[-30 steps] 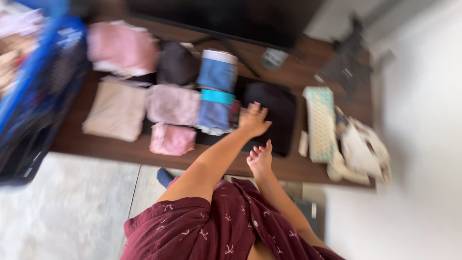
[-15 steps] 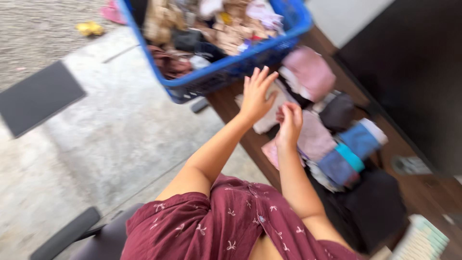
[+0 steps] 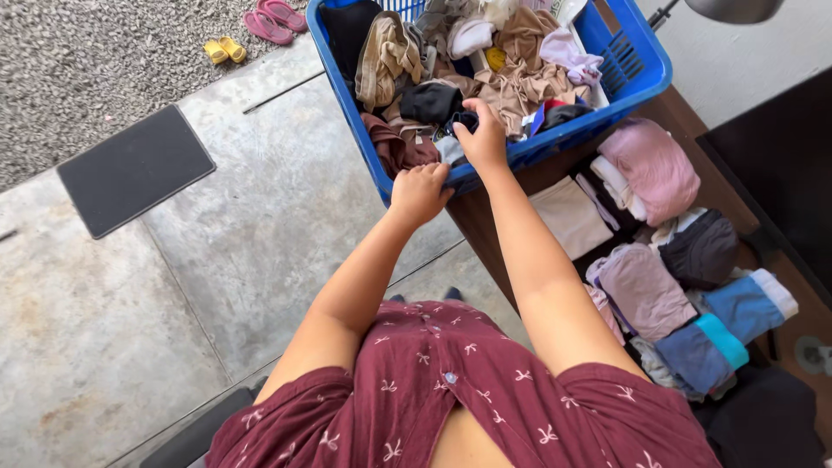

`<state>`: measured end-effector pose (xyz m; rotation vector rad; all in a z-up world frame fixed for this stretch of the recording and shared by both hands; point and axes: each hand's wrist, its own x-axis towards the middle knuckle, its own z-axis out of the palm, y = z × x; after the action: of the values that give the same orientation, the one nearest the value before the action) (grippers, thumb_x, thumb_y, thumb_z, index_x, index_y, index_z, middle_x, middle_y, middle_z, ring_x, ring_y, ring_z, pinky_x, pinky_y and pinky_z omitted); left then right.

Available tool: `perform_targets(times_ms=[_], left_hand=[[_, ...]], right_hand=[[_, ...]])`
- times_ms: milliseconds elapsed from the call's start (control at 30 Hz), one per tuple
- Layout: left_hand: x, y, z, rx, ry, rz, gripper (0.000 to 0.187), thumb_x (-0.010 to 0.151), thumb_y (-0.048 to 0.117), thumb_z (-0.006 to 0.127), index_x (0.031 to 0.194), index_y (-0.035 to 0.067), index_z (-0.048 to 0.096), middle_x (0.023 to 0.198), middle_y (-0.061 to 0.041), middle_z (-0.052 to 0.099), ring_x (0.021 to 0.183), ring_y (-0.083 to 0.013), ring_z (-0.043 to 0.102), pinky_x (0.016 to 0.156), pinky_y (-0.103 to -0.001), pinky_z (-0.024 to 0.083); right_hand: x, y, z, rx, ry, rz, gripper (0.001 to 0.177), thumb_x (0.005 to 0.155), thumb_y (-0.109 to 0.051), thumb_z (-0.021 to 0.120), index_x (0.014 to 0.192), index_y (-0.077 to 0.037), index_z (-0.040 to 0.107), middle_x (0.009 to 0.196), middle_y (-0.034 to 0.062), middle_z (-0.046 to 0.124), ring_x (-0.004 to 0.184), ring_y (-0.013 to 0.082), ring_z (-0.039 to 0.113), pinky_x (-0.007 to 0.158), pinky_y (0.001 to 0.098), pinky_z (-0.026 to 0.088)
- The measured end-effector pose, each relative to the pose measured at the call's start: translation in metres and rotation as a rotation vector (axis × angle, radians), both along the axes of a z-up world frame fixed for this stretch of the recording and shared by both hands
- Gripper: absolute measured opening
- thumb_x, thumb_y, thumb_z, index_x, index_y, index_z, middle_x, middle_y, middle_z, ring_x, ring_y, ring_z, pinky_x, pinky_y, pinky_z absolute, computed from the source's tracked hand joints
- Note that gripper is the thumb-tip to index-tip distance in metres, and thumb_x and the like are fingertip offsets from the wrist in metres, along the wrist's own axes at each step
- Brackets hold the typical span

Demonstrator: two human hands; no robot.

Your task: The person takes various items of clothing from a laundry basket and folds them on a desk, creating organized stacks.

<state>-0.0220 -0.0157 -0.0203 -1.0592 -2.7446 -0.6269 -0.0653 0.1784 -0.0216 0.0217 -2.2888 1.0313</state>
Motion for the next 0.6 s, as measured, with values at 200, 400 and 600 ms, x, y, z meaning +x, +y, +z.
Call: perform_targets(times_ms=[200, 400, 600], left_hand=[[-0.005, -0.001, 0.001, 0.042, -0.067, -0.040, 0.052, 0.089, 0.049, 0.073, 0.121, 0.009, 0.063, 0.103, -0.014, 0.070, 0.089, -0.0366, 0.066, 0.067, -0.049, 0.051], [-0.058, 0.013, 0.002, 0.054, -0.116, 0.086, 0.027, 0.098, 0.040, 0.067, 0.104, 0.014, 0.070, 0.107, -0.009, 0.070, 0.106, -0.0325, 0.066, 0.086, -0.047, 0.052], [-0.146, 0.065, -0.047, 0.239, 0.042, -0.017, 0.030, 0.089, 0.034, 0.065, 0.107, 0.012, 0.074, 0.117, -0.012, 0.072, 0.116, -0.0368, 0.064, 0.090, -0.052, 0.045]], right_hand=[[-0.055, 0.012, -0.038, 0.485, -0.288, -0.102, 0.113, 0.041, -0.023, 0.096, 0.146, -0.014, 0.054, 0.134, 0.0383, 0.056, 0.107, 0.0583, 0.058, 0.075, 0.0581, 0.056], [-0.082, 0.029, -0.105, 0.617, -0.730, 0.332, 0.044, 0.072, -0.014, 0.079, 0.115, -0.016, 0.071, 0.109, 0.0190, 0.074, 0.104, 0.0412, 0.070, 0.090, 0.0495, 0.055], [-0.099, 0.119, -0.071, 0.176, -0.831, 0.679, 0.050, 0.074, -0.028, 0.084, 0.122, -0.019, 0.070, 0.111, 0.0116, 0.076, 0.104, 0.0316, 0.073, 0.090, 0.0437, 0.058]])
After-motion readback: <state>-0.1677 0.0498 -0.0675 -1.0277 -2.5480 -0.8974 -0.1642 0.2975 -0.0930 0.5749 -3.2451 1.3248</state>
